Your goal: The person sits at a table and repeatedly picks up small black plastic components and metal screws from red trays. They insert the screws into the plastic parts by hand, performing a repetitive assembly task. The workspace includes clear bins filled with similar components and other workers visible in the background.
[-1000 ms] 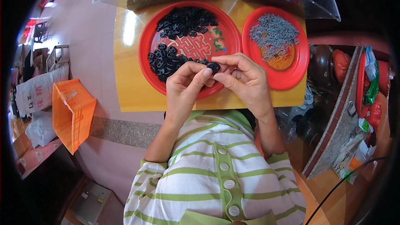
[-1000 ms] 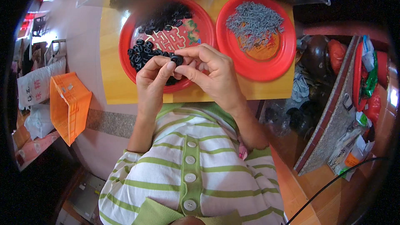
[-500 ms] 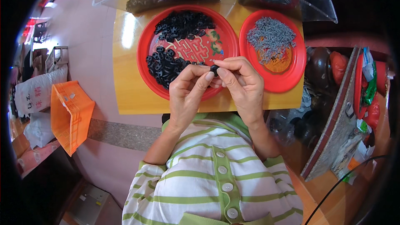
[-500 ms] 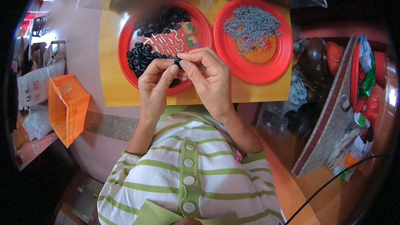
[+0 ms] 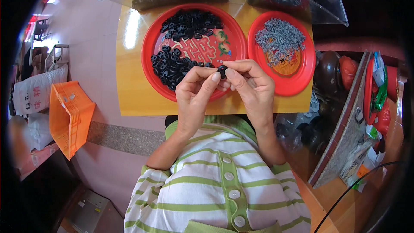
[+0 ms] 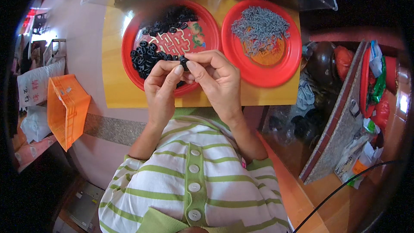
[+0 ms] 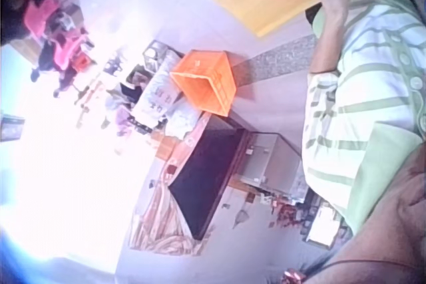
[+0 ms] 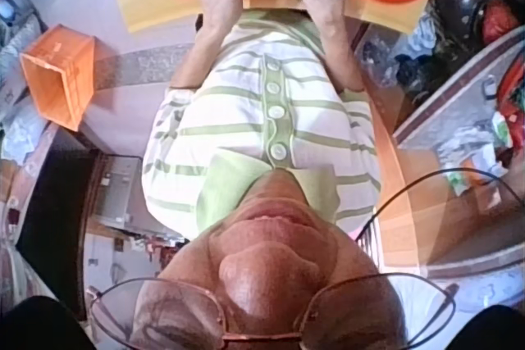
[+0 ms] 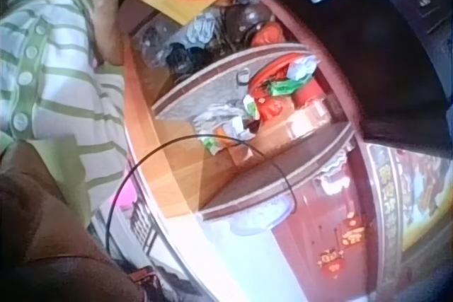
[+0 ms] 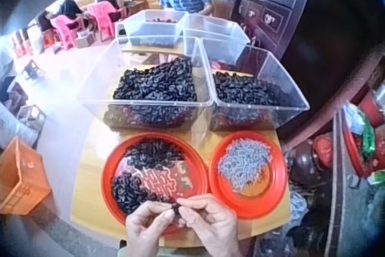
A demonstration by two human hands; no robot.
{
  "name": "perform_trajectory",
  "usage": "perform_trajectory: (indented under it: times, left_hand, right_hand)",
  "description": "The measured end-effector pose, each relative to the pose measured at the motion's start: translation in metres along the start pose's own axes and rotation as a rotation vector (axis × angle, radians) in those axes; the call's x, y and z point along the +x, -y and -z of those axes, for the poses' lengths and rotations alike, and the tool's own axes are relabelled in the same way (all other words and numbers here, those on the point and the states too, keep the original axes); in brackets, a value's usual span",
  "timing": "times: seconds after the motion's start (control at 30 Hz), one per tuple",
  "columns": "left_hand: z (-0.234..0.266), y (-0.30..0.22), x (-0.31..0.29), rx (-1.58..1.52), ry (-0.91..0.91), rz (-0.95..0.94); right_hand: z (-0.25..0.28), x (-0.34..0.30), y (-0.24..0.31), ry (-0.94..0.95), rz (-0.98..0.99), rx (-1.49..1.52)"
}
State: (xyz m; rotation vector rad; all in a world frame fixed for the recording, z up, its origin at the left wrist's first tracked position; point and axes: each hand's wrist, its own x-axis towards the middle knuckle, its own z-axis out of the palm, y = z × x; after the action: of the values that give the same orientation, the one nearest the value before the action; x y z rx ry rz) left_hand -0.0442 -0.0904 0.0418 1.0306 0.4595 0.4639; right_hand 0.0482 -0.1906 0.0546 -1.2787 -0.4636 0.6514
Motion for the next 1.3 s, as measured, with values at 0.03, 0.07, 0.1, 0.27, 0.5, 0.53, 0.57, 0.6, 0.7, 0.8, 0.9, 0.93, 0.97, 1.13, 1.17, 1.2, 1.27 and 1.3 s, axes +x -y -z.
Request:
perform_trajectory:
  times: [0.03, 0.07, 0.1, 0.27, 0.5, 0.53, 0.57, 0.6, 0.7, 0.8, 0.9, 0.93, 0.97, 1.13, 1.17, 1.2, 1.27, 1.3]
  left_hand:
    - [0.001, 0.0, 0.0, -0.011, -0.004, 0.012]
    - [0.002, 0.0, 0.0, -0.022, -0.008, 0.023]
    - [0.002, 0.0, 0.0, -0.025, 0.001, 0.037]
    - [0.004, -0.003, 0.001, -0.015, 0.026, 0.081]
    - [0.005, -0.001, -0.002, 0.012, 0.031, 0.095]
    - [0.006, -0.001, -0.002, 0.026, 0.032, 0.097]
    - [0.006, 0.0, -0.003, 0.039, 0.034, 0.1]
    - [0.007, 0.0, -0.003, 0.031, 0.031, 0.109]
    - [0.008, 0.001, -0.004, -0.002, 0.022, 0.139]
    - [0.008, 0.001, -0.003, -0.068, 0.015, 0.172]
    - [0.008, 0.0, -0.001, -0.143, -0.002, 0.201]
    - [0.007, -0.001, 0.0, -0.154, -0.015, 0.216]
    - [0.007, -0.002, 0.001, -0.165, -0.028, 0.231]
    - [0.004, -0.003, 0.001, -0.248, 0.03, 0.288]
    - [0.005, -0.002, 0.001, -0.267, 0.047, 0.291]
    - [0.0, -0.003, 0.0, -0.234, 0.021, 0.206]
    - [-0.013, -0.005, -0.002, -0.171, -0.03, 0.035]
    - [-0.01, -0.003, -0.002, -0.12, -0.005, -0.011]
  right_hand:
    - [0.001, 0.0, 0.001, 0.011, -0.011, 0.007]
    - [0.001, 0.0, 0.003, 0.023, -0.022, 0.013]
    - [0.002, 0.0, 0.004, 0.033, -0.033, 0.02]
    - [0.008, 0.0, 0.009, 0.056, -0.04, -0.047]
    - [0.01, -0.002, 0.006, 0.068, -0.056, -0.033]
    - [0.01, -0.002, 0.006, 0.071, -0.054, -0.038]
    - [0.009, -0.002, 0.007, 0.073, -0.052, -0.044]
    - [0.009, -0.002, 0.007, 0.073, -0.05, -0.051]
    - [0.011, -0.003, 0.002, 0.095, -0.049, -0.083]
    - [0.007, -0.003, 0.003, 0.066, -0.026, -0.082]
    - [0.007, -0.002, 0.006, 0.085, 0.064, -0.317]
    - [0.006, -0.001, 0.008, 0.081, 0.108, -0.37]
    - [0.006, 0.0, 0.009, 0.075, 0.152, -0.424]
    - [0.015, 0.003, 0.011, 0.095, 0.169, -0.475]
    - [0.017, 0.003, 0.011, 0.097, 0.162, -0.446]
    - [0.018, 0.003, 0.012, 0.099, 0.156, -0.417]
    - [0.02, 0.002, 0.011, 0.118, 0.13, -0.36]
    - [0.022, 0.001, 0.011, 0.127, 0.117, -0.331]
